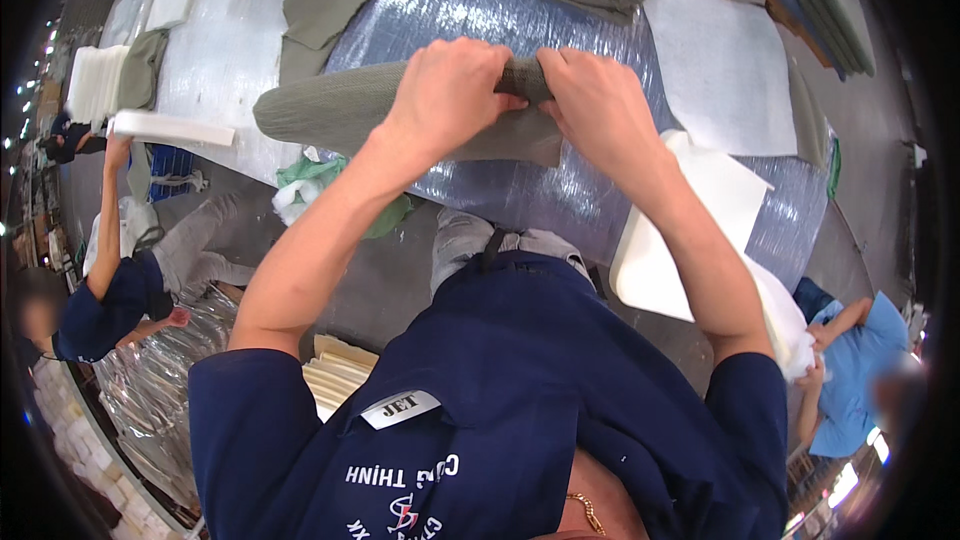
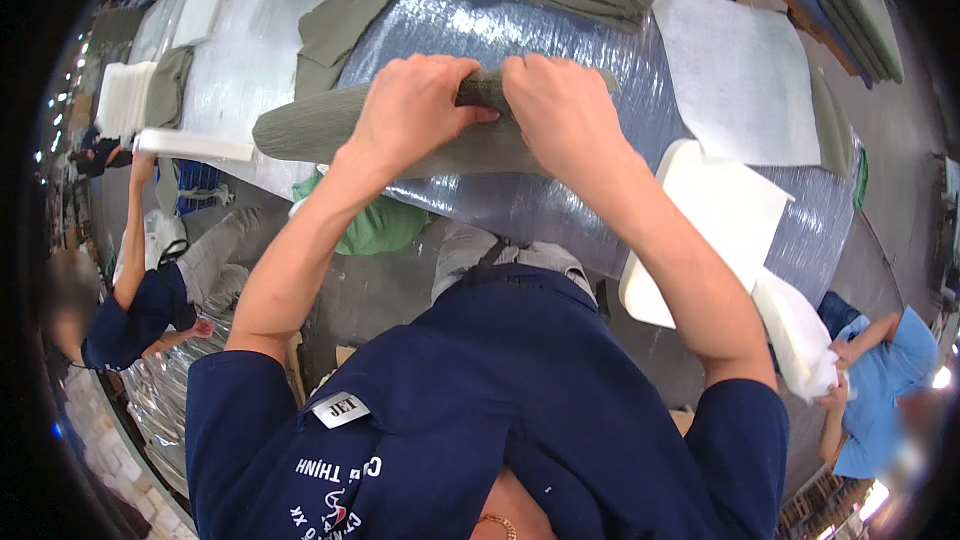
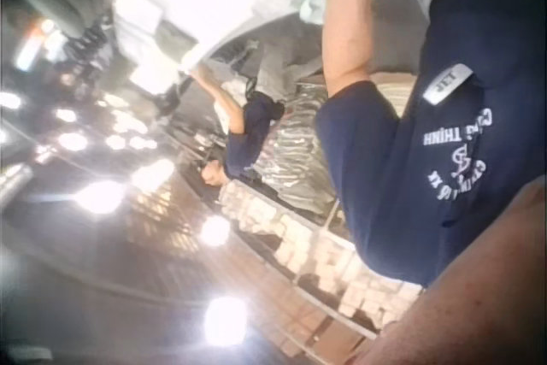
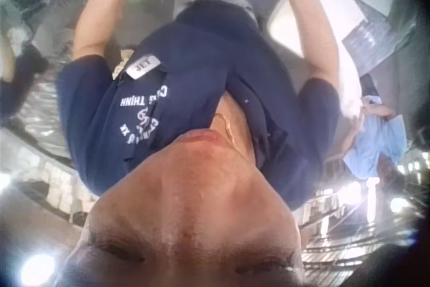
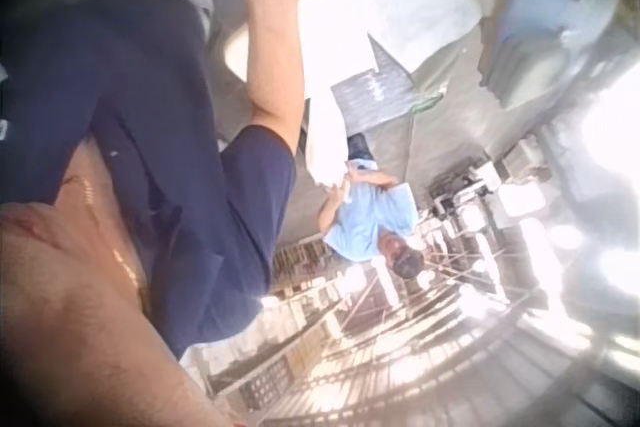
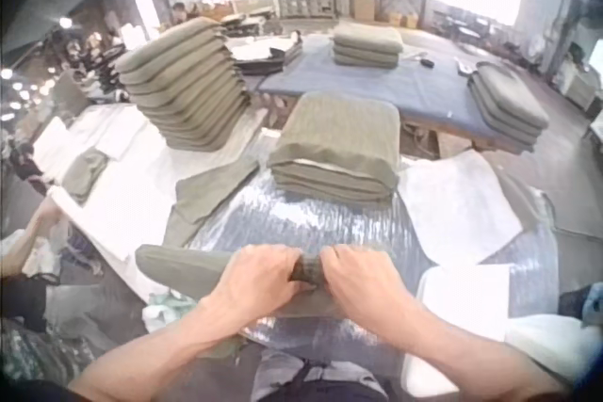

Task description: The person repeatedly picks up olive-green fabric cushion covers, folds them by hand, and places them into a growing stack on a plastic-wrapped table. White foam inserts are handled and set aside during the process.

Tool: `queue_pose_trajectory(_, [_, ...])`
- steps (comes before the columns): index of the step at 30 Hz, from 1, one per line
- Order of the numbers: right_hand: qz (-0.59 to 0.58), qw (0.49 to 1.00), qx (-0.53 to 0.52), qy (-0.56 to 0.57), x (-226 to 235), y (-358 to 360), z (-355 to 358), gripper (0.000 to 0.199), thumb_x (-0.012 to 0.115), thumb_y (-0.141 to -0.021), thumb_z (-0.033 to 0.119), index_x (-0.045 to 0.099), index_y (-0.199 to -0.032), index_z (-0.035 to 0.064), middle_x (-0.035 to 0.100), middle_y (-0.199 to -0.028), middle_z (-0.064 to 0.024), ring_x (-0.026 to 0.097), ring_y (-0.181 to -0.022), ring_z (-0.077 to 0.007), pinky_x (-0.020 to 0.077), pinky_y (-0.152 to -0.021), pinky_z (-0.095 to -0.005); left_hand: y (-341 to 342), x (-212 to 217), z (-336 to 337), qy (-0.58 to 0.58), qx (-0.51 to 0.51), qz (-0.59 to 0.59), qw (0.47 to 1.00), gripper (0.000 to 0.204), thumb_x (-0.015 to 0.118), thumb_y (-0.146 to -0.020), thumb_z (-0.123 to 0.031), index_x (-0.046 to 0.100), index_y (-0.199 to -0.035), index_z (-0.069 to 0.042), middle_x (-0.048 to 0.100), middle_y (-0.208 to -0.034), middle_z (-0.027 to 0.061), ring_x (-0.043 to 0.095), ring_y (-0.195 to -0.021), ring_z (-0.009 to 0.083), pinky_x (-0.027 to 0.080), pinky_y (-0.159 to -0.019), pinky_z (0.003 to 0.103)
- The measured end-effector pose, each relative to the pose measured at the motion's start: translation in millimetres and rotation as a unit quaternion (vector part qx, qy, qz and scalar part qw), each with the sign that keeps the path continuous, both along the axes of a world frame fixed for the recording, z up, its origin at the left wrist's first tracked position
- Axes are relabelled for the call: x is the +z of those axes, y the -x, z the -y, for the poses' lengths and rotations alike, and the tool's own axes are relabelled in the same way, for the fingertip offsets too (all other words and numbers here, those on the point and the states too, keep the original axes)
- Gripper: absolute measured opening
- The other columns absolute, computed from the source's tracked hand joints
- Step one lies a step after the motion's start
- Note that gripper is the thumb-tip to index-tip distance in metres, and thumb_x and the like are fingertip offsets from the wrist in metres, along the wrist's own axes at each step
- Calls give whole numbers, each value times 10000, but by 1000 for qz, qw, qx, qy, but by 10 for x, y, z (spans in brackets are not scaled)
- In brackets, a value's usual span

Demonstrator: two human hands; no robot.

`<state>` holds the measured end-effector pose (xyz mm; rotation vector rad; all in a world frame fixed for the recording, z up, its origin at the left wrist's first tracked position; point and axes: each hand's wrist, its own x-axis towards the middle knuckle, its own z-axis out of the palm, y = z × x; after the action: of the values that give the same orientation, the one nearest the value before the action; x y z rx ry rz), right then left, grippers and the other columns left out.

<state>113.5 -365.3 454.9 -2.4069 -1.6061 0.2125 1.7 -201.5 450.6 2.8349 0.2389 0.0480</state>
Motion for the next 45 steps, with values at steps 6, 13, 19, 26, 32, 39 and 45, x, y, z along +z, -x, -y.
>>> queue_pose_trajectory(6, [-58, 994, 92, 32, -28, -356, -124, 177, 760, -738, 135, 732, -830, -14, 708, -814, -210, 724, -815, -401, 593, -744, -468, -313, 146, -122, 91, -64, -159, 981, 366, 845, -763, -340, 769, -961, -42, 711, -747, 190, 692, -766, 399, 550, -715, 461])
queue_pose_trajectory(13, [-238, 947, 154, 153, 12, -605, -145, 361, 806, -694, 250, 791, -952, -2, 716, -719, -191, 701, -669, -340, 571, -662, -423, -515, 61, -179, 209, -147, -351, 901, 495, 831, -760, -397, 751, -1127, -75, 740, -850, 170, 713, -810, 344, 549, -774, 435])
queue_pose_trajectory(19, [-319, 926, 130, 154, -13, -598, -31, 498, 829, -671, 326, 790, -1052, 8, 741, -762, -167, 717, -687, -297, 573, -653, -399, -509, -113, -246, 352, -168, -434, 812, 693, 808, -735, -370, 635, -1325, -50, 748, -1088, 152, 714, -968, 247, 532, -867, 357])
queue_pose_trajectory(26, [-442, 889, -5, -118, -467, -266, 465, 585, 795, -796, 508, 776, -1151, 43, 781, -1036, -152, 741, -949, -259, 562, -885, -360, -218, 188, -66, 193, -129, -240, 943, 709, 858, -716, -385, 661, -1319, -69, 727, -1126, 129, 678, -1087, 269, 497, -989, 383])
queue_pose_trajectory(32, [-615, 736, -38, -279, -1012, 192, 536, 592, 529, -1000, 576, 786, -1148, 63, 757, -1165, -99, 662, -1124, -217, 477, -1034, -357, 1156, -119, -248, -118, 138, 230, 956, 209, 690, -922, -280, 775, -1000, -106, 739, -926, 78, 680, -966, 288, 474, -1014, 434])
queue_pose_trajectory(39, [-553, 825, 103, -58, -1033, 401, 119, 594, 430, -1082, 525, 628, -1419, 77, 642, -1388, -132, 568, -1316, -262, 405, -1137, -376, 1335, -232, -245, -80, 37, 321, 943, 223, 636, -881, -199, 677, -680, -112, 653, -704, 19, 625, -706, 218, 454, -793, 378])
queue_pose_trajectory(45, [-667, 702, -4, -251, -1251, 868, 181, 662, 384, -1099, 446, 295, -1621, 49, 365, -1637, -135, 359, -1502, -248, 277, -1237, -382, 603, 83, 31, -20, -212, 306, 928, 160, 629, -877, -187, 685, -744, -117, 656, -771, 35, 629, -759, 227, 440, -849, 383])
